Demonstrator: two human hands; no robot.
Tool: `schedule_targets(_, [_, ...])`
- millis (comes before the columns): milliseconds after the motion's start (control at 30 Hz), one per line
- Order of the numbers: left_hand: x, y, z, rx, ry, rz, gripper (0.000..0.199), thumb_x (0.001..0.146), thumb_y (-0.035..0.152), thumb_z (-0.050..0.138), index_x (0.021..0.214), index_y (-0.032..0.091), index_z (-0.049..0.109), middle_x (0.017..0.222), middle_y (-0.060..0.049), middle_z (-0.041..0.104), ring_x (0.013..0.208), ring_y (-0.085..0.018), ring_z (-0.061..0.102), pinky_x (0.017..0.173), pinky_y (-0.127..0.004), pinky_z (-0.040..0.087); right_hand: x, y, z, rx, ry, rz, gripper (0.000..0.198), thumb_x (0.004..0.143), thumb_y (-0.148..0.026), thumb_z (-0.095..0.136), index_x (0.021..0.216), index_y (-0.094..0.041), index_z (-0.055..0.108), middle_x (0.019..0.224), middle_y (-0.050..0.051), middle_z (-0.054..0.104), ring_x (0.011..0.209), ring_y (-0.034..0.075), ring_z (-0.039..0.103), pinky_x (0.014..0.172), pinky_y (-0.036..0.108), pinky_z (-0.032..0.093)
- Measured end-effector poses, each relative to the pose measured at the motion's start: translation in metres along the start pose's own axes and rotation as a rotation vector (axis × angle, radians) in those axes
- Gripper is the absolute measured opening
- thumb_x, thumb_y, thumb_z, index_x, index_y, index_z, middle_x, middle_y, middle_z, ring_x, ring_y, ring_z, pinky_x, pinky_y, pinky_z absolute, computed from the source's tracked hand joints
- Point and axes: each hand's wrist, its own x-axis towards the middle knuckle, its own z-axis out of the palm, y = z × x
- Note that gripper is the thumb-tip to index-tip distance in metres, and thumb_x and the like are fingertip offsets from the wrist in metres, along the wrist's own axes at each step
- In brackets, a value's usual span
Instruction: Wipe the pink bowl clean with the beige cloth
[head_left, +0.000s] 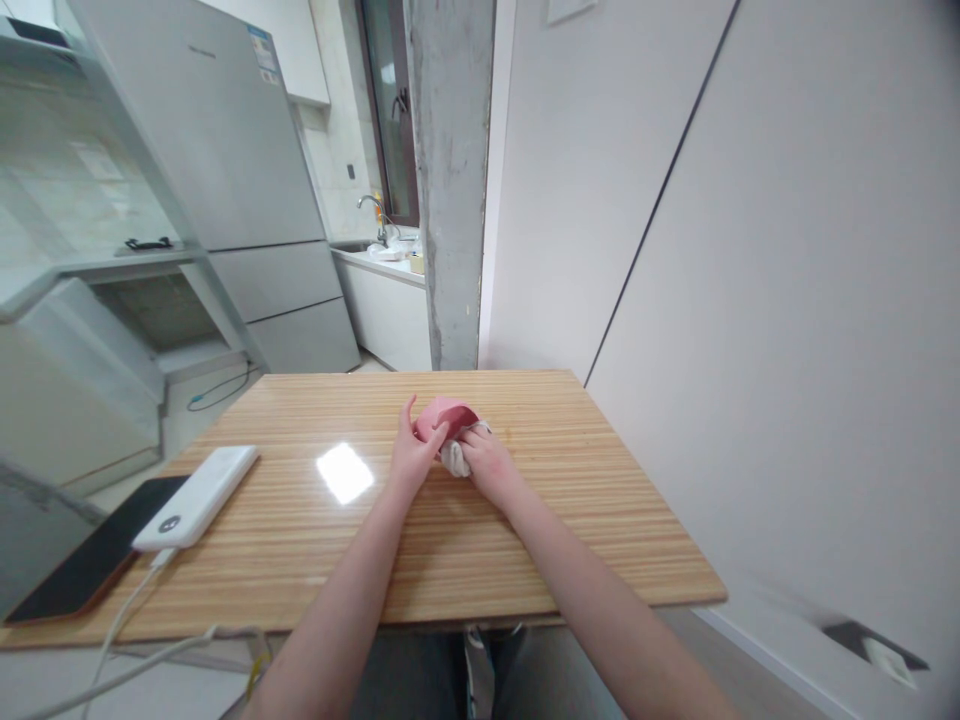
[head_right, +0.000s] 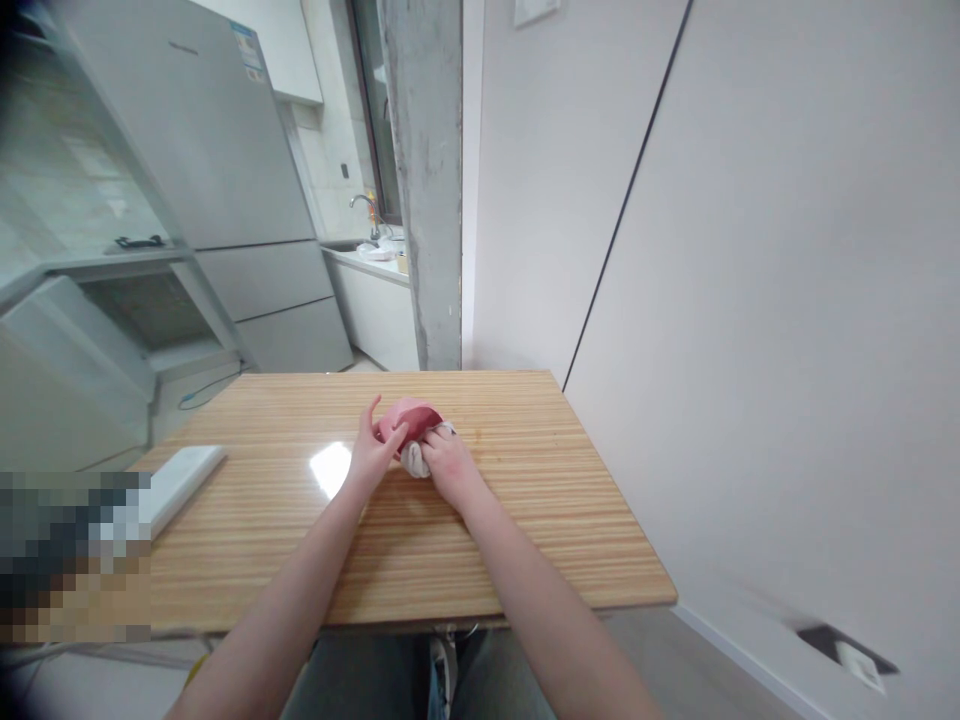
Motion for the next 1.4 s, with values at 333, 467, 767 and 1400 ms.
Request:
schedule_targets(333, [0.001, -0.006, 0.0, 0.139, 0.022, 0.15, 0.068, 0.074, 0.029, 0.062, 0.137, 0.018, 0.039, 0.131, -0.01, 0.053, 0.122, -0.025, 0.05, 0.105, -0.04, 0.038, 0.0, 0.0, -0.008, 0.048, 0.016, 0.024, 0.018, 0.087, -0.02, 0.055, 0.103, -0.019, 0.065, 0.105, 0.009, 0.064, 0.105, 0.021, 0.052, 0.089, 0.037, 0.045])
schedule_targets(467, [0.007, -0.01, -0.007, 0.125, -0.061, 0.099, 0.072, 0.072, 0.034, 0.065, 0.138, 0.021, 0.039, 0.123, -0.01, 0.059, 0.109, -0.026, 0.059, 0.094, -0.041, 0.048, -0.001, 0.002, -0.011, -0.037, -0.044, 0.033, 0.016, 0.087, -0.022, 0.056, 0.099, -0.019, 0.065, 0.104, 0.009, 0.064, 0.106, 0.021, 0.051, 0.089, 0.038, 0.044])
schedule_targets(767, [-0.001, -0.007, 0.007, 0.109, 0.019, 0.073, 0.067, 0.075, 0.037, 0.062, 0.135, 0.017, 0.036, 0.127, -0.013, 0.054, 0.118, -0.023, 0.052, 0.103, -0.038, 0.038, -0.004, -0.009, -0.002, 0.195, 0.025, 0.047, 0.021, 0.085, -0.014, 0.05, 0.101, -0.017, 0.063, 0.094, 0.009, 0.064, 0.096, 0.021, 0.054, 0.088, 0.037, 0.046])
schedule_targets(1400, [0.008, -0.012, 0.001, -0.296, 0.137, -0.167, 0.048, 0.078, 0.046, 0.057, 0.114, 0.02, 0.039, 0.115, -0.011, 0.057, 0.092, -0.02, 0.064, 0.075, -0.035, 0.055, -0.005, -0.006, -0.008, 0.297, 0.18, 0.215, 0.055, 0.081, -0.008, 0.047, 0.134, -0.022, 0.044, 0.145, 0.009, 0.037, 0.133, 0.023, 0.036, 0.108, 0.046, 0.036])
